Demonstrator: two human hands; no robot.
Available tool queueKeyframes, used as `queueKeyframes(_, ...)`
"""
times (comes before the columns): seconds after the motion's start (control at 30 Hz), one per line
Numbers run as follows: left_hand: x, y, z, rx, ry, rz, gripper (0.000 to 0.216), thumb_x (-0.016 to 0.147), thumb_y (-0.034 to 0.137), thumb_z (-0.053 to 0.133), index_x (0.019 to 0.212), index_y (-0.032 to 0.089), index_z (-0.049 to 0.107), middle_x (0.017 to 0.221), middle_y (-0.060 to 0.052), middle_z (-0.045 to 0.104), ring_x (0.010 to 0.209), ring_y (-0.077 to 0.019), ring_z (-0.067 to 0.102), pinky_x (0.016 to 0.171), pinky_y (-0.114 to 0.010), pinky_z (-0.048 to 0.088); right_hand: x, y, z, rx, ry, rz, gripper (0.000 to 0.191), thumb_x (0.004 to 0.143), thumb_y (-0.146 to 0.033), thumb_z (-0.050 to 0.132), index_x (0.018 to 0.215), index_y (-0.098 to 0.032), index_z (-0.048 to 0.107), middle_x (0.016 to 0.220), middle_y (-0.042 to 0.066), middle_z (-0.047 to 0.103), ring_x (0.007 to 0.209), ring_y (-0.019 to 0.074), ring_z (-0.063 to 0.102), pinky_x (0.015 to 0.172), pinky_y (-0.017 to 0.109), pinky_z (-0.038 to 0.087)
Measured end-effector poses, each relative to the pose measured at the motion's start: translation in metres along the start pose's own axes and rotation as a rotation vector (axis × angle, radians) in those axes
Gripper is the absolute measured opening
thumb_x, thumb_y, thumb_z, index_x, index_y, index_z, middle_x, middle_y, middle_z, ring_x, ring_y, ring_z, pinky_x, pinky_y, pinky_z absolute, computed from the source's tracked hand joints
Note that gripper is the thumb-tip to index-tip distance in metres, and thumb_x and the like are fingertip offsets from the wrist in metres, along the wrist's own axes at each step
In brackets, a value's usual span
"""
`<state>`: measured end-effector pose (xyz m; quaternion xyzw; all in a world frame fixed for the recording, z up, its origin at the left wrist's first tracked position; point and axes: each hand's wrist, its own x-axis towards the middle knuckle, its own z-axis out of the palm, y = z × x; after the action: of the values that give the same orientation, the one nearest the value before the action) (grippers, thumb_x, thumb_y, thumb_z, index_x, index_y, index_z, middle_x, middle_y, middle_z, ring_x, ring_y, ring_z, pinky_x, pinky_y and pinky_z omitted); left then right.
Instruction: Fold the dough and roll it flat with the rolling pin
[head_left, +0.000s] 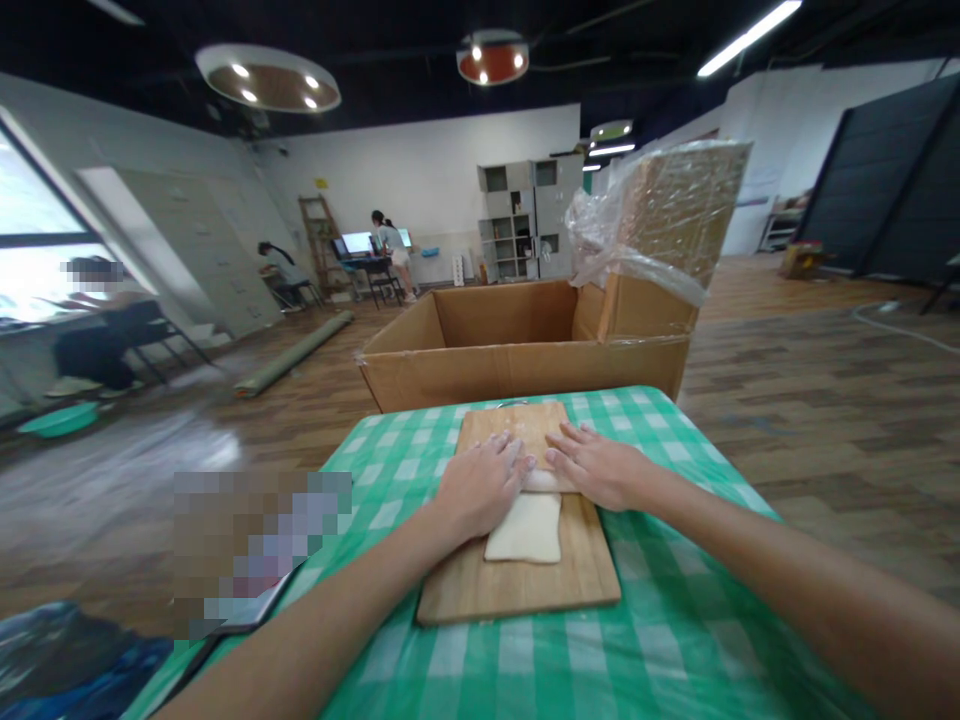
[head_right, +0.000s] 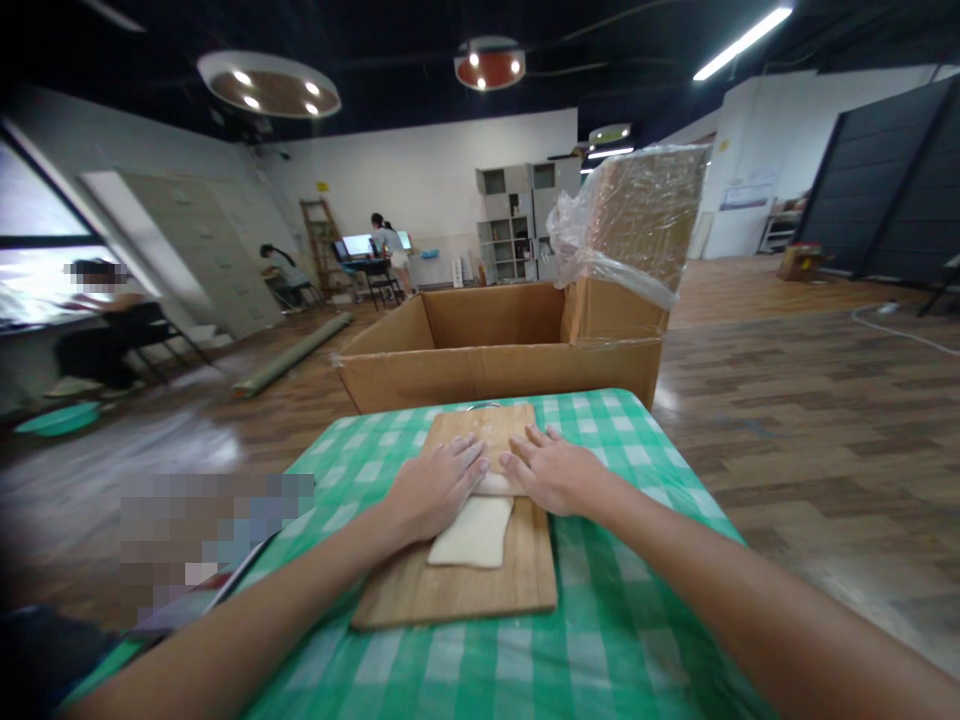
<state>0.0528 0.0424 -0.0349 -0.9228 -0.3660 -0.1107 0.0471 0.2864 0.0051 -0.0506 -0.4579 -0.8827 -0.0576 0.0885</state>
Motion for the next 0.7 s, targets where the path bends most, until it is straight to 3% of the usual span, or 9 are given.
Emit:
queueKeyframes(0.17,-0.016,0.007,-0.004,0.018,0.027,-0.057,0.061,0.107,0.049,0.028,0.145,0.008,0.052,0.150,-0.020,0.054,0.141,-0.0326,0.050,0.117,-0.053,0.038,-0.008,-0.021,-0.007,0.067,0.021,0.162,0.062,0.110,-0.046,0.019,0.144,-0.009,0.056,0.151,0.020,0.053,0.149,0.0329,0.037,0.121,0.055,0.029)
queueKeyframes(0.33,-0.056,0.023,-0.010,0.085,0.048,-0.013,0.071,0.104,0.055,0.033,0.153,0.005,0.041,0.159,-0.020,0.042,0.149,-0.0332,0.038,0.122,-0.054,0.028,-0.033,-0.060,-0.013,0.131,0.053,0.302,0.072,0.107,-0.054,0.026,0.152,-0.002,0.045,0.156,0.022,0.045,0.150,0.0354,0.035,0.120,0.053,0.034)
queueKeyframes(0.57,-0.113,0.046,-0.017,0.206,0.187,0.056,0.081,0.099,0.057,0.048,0.160,0.009,0.026,0.162,-0.017,0.039,0.151,-0.0333,0.033,0.122,-0.052,0.029,-0.081,-0.106,-0.018,0.092,0.111,0.224,0.082,0.101,-0.063,0.039,0.161,-0.008,0.029,0.165,0.020,0.026,0.152,0.0350,0.030,0.121,0.053,0.034)
queueKeyframes(0.7,-0.131,0.050,-0.021,0.262,0.243,0.097,0.087,0.097,0.057,0.052,0.162,0.009,0.021,0.159,-0.018,0.043,0.147,-0.0338,0.039,0.117,-0.049,0.035,-0.092,-0.114,-0.023,0.048,0.120,0.145,0.081,0.100,-0.057,0.047,0.161,-0.008,0.028,0.164,0.021,0.027,0.151,0.0370,0.031,0.118,0.054,0.038)
